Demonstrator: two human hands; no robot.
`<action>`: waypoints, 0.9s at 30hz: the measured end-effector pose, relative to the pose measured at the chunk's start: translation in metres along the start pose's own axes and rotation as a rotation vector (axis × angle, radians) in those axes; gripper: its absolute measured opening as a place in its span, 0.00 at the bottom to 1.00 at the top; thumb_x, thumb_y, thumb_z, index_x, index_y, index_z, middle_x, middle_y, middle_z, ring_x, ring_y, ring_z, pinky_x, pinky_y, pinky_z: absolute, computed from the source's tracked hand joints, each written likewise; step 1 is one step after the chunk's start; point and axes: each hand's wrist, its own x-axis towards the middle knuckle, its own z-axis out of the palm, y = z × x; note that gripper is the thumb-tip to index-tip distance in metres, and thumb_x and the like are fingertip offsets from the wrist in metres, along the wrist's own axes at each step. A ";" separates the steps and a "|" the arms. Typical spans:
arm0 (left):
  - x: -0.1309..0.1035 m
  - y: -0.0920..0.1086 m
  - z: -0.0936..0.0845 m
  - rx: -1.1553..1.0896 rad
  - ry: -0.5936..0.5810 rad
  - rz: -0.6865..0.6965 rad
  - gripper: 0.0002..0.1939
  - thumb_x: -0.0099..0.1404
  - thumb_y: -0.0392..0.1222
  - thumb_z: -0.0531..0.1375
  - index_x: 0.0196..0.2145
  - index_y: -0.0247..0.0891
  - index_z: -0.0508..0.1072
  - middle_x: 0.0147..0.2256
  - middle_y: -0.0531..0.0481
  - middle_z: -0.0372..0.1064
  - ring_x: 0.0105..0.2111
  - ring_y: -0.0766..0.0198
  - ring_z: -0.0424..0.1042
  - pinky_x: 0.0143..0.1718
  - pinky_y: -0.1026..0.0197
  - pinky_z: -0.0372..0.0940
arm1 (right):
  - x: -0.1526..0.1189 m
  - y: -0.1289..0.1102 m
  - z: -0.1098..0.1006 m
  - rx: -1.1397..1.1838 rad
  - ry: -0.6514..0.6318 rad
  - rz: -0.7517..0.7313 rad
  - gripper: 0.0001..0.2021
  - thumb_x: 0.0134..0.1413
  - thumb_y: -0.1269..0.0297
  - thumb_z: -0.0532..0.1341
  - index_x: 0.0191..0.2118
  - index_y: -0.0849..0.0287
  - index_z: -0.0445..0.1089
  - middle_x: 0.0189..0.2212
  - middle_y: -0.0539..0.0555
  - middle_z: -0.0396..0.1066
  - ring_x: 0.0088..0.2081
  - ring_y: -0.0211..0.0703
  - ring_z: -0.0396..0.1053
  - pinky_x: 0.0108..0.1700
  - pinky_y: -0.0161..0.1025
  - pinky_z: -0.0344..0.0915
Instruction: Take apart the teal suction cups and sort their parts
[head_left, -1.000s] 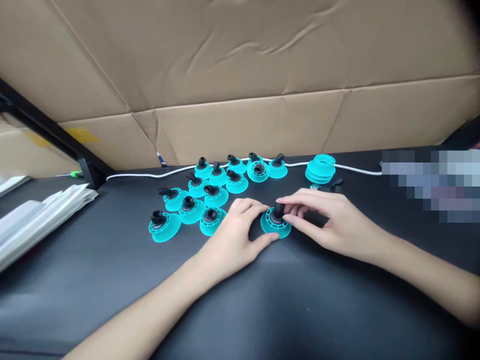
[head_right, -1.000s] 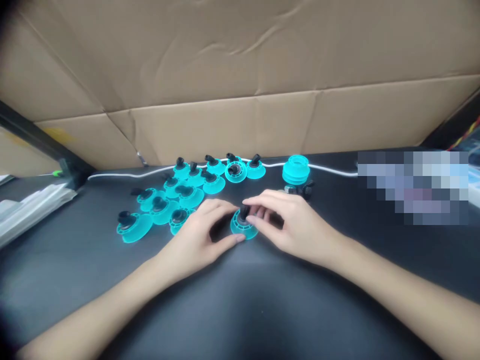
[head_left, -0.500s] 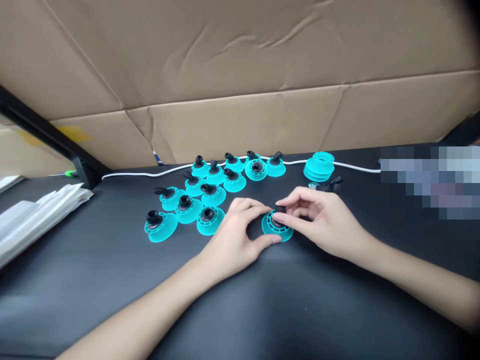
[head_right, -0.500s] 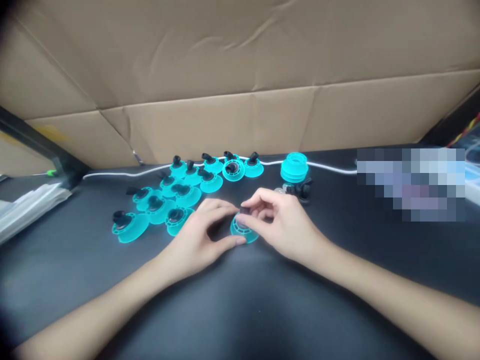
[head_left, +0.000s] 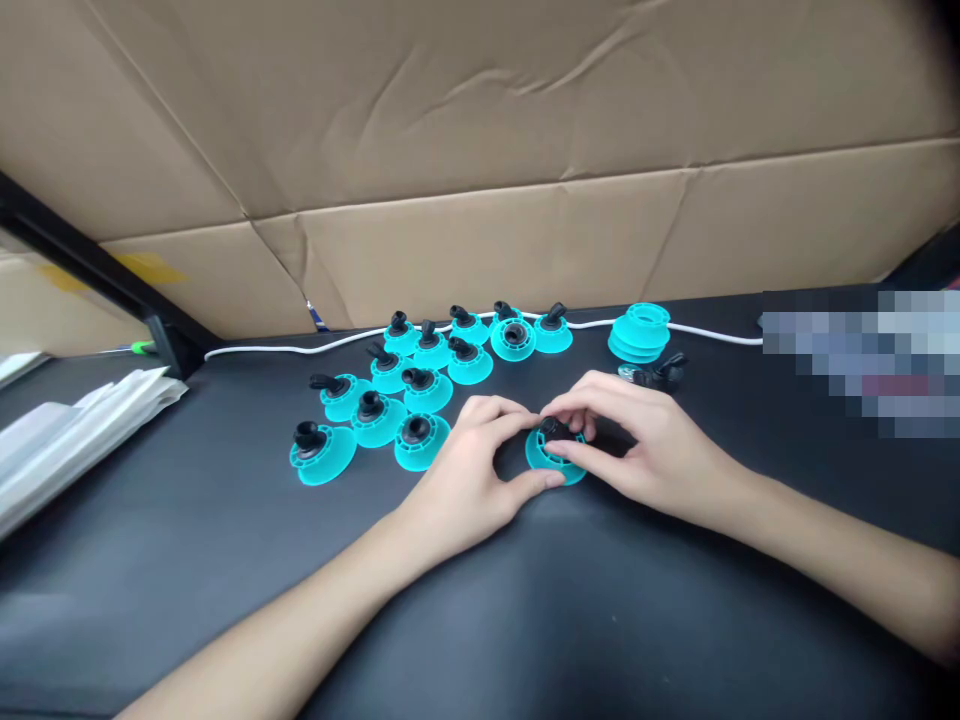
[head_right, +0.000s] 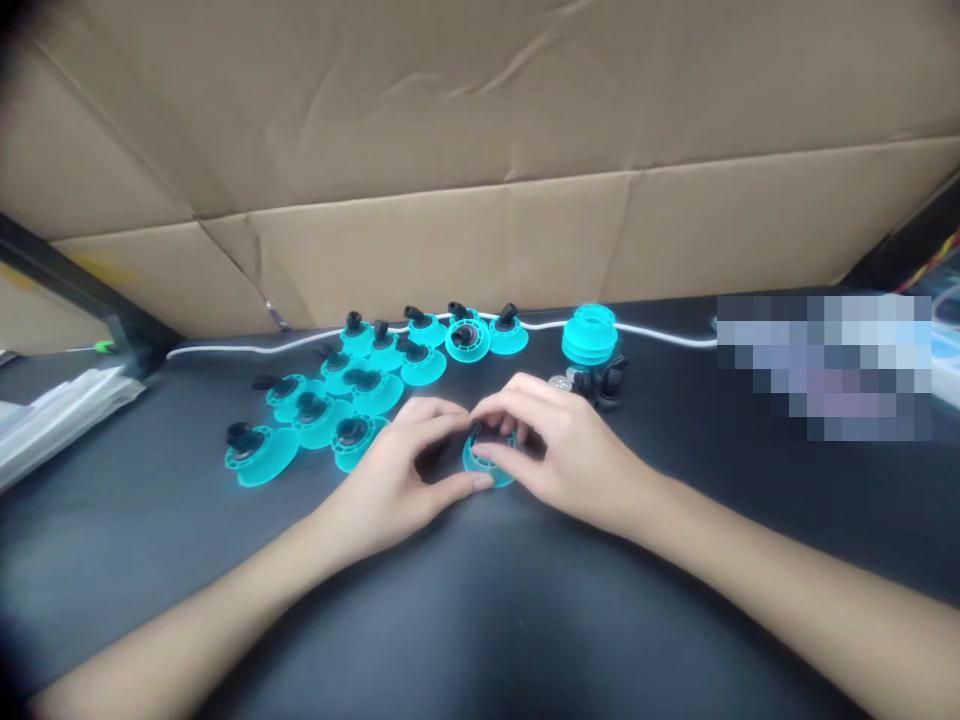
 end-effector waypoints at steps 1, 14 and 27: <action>0.000 0.000 0.000 0.002 0.000 -0.005 0.23 0.64 0.47 0.75 0.54 0.41 0.79 0.49 0.45 0.75 0.53 0.50 0.70 0.56 0.46 0.70 | 0.000 0.001 -0.001 0.002 -0.011 -0.013 0.11 0.68 0.67 0.66 0.53 0.56 0.75 0.41 0.55 0.75 0.38 0.43 0.73 0.42 0.43 0.73; 0.001 0.000 -0.002 0.013 -0.003 -0.025 0.20 0.64 0.47 0.75 0.51 0.42 0.79 0.50 0.45 0.74 0.53 0.50 0.69 0.57 0.47 0.69 | 0.002 0.003 -0.010 0.014 -0.077 -0.039 0.11 0.68 0.68 0.65 0.54 0.52 0.78 0.45 0.55 0.81 0.46 0.48 0.77 0.49 0.48 0.75; 0.001 0.002 -0.004 0.014 -0.005 -0.023 0.23 0.64 0.46 0.74 0.55 0.42 0.78 0.51 0.44 0.74 0.54 0.49 0.70 0.57 0.46 0.69 | 0.000 0.001 -0.013 0.230 -0.063 0.143 0.12 0.70 0.63 0.64 0.56 0.52 0.76 0.47 0.55 0.80 0.47 0.46 0.80 0.53 0.47 0.78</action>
